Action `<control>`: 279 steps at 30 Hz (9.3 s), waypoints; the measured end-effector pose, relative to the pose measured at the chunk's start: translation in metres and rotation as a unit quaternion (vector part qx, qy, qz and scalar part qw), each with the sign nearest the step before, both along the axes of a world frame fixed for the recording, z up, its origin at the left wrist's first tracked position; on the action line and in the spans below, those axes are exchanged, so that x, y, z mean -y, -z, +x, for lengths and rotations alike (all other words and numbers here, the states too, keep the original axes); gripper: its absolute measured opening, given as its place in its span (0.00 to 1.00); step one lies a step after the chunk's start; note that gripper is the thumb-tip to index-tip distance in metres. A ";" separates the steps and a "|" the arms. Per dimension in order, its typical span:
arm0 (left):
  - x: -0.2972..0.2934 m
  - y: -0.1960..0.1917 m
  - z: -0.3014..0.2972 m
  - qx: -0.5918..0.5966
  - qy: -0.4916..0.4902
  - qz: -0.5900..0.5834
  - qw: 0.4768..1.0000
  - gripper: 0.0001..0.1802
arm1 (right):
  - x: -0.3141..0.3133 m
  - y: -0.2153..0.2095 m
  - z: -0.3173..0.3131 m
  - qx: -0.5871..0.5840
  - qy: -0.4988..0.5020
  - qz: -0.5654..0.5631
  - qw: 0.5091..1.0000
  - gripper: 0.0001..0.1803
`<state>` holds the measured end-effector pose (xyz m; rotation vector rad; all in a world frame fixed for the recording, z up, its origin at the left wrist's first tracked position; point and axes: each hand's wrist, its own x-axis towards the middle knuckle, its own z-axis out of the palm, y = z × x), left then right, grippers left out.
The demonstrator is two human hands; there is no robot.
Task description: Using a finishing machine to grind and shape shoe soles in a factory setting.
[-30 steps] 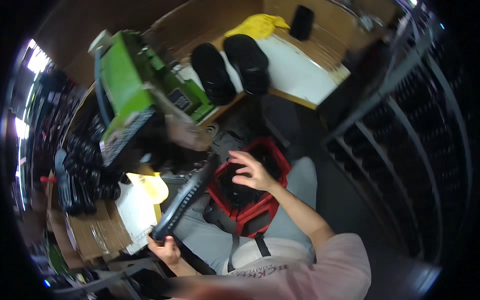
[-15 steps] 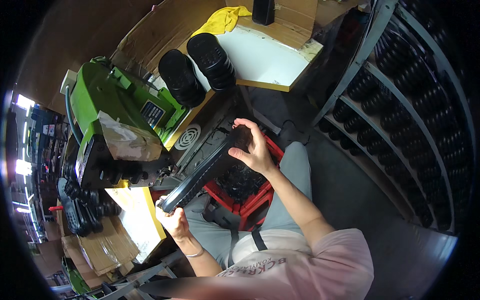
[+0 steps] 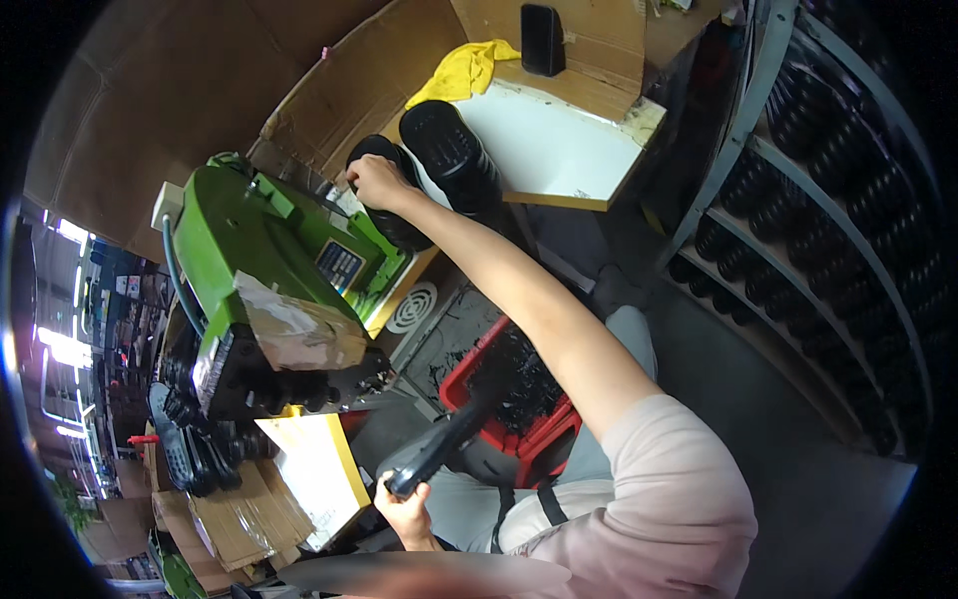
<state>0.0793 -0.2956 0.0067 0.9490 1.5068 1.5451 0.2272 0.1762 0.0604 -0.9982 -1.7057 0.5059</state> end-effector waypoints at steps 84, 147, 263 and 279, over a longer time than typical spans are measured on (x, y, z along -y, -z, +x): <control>-0.079 -0.027 -0.011 0.164 0.020 0.195 0.967 0.27 | 0.263 0.051 0.084 -0.284 -0.073 -0.064 0.954 0.43; -0.087 0.012 -0.001 0.241 -0.061 0.227 0.942 0.16 | 0.286 0.073 0.090 -0.293 -0.038 -0.108 0.949 0.39; -0.069 -0.006 -0.033 -0.175 -0.107 0.213 0.955 0.25 | 0.287 0.049 0.064 -0.272 -0.156 -0.055 0.948 0.37; -0.105 -0.028 0.030 -0.445 -0.064 0.166 0.877 0.21 | 0.293 0.039 0.039 -0.079 -0.120 0.140 0.980 0.30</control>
